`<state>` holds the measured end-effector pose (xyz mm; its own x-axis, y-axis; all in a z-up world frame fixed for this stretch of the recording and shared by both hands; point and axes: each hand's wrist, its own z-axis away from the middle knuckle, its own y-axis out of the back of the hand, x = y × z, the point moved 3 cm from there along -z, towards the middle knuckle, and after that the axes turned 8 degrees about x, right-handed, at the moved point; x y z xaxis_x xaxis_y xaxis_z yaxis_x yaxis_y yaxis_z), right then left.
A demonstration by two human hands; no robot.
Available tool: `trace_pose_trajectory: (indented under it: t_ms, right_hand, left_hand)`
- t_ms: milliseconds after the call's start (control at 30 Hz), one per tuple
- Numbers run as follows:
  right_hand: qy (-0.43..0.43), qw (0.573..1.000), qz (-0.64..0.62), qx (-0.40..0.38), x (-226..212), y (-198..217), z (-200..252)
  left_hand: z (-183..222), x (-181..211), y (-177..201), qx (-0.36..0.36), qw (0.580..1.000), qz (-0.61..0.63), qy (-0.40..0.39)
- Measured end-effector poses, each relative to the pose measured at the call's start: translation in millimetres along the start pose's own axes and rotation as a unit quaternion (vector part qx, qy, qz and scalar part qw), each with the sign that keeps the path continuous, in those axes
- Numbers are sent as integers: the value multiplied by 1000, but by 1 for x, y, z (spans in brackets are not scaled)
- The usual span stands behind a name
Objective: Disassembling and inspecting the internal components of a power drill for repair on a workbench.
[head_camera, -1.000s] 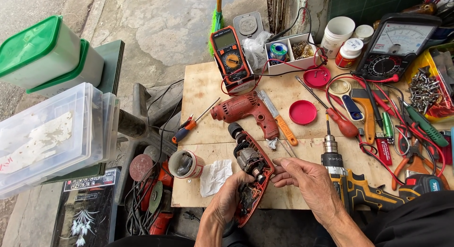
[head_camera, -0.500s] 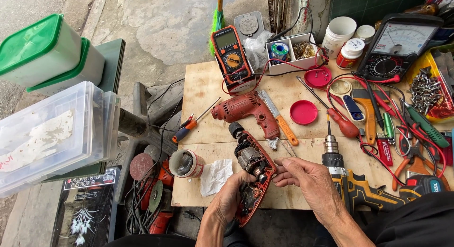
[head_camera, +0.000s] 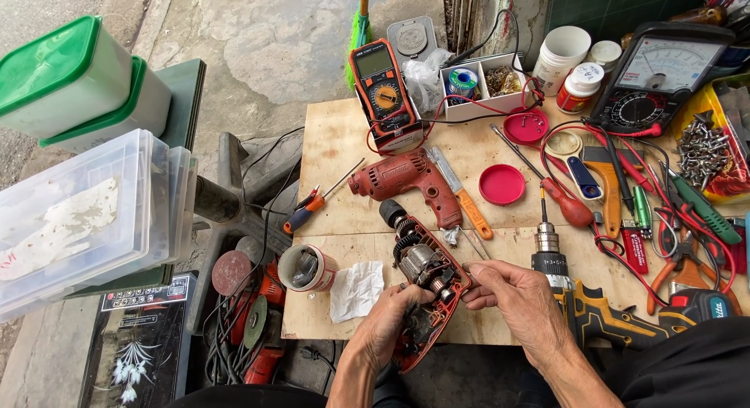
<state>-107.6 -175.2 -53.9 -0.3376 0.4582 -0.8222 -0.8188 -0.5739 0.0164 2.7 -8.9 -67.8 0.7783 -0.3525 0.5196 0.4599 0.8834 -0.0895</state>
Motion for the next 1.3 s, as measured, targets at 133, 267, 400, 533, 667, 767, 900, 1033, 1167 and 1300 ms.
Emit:
trace_pose_trajectory:
  t_ms: [133, 267, 400, 533, 667, 767, 900, 1033, 1167, 1300]
  right_hand:
    - [-5, 1000, 12, -1, -3, 1, 0]
    - [-23, 996, 88, 8, -7, 1, 3]
    - [-21, 985, 170, 5, -4, 0, 2]
    - [-49, 977, 207, -5, 1, 0, -4]
    - [-72, 968, 239, -7, 12, 1, -13]
    - [-75, 969, 236, -13, 19, 2, -23]
    - [-108, 962, 249, -6, -2, -6, -11]
    - [-96, 967, 237, -10, 12, -4, -19]
    - [-86, 973, 213, 5, 5, -5, -9]
    - [-107, 983, 150, -19, -6, -4, 4]
  left_hand:
    - [1, 0, -2, -30, 999, -16, -15]
    - [-10, -8, -3, -44, 997, -39, -52]
    - [-12, -11, -5, -60, 996, -38, -59]
    - [1, -2, -9, -44, 996, -66, -47]
    - [8, 3, -11, -40, 992, -111, -37]
    - [8, 3, -11, -46, 991, -122, -37]
    - [4, 0, -8, -53, 991, -119, -40]
    - [7, 5, -11, -54, 986, -142, -62]
    - [6, 5, -15, -6, 990, -136, -39]
    - [8, 5, -18, 13, 988, -132, -78]
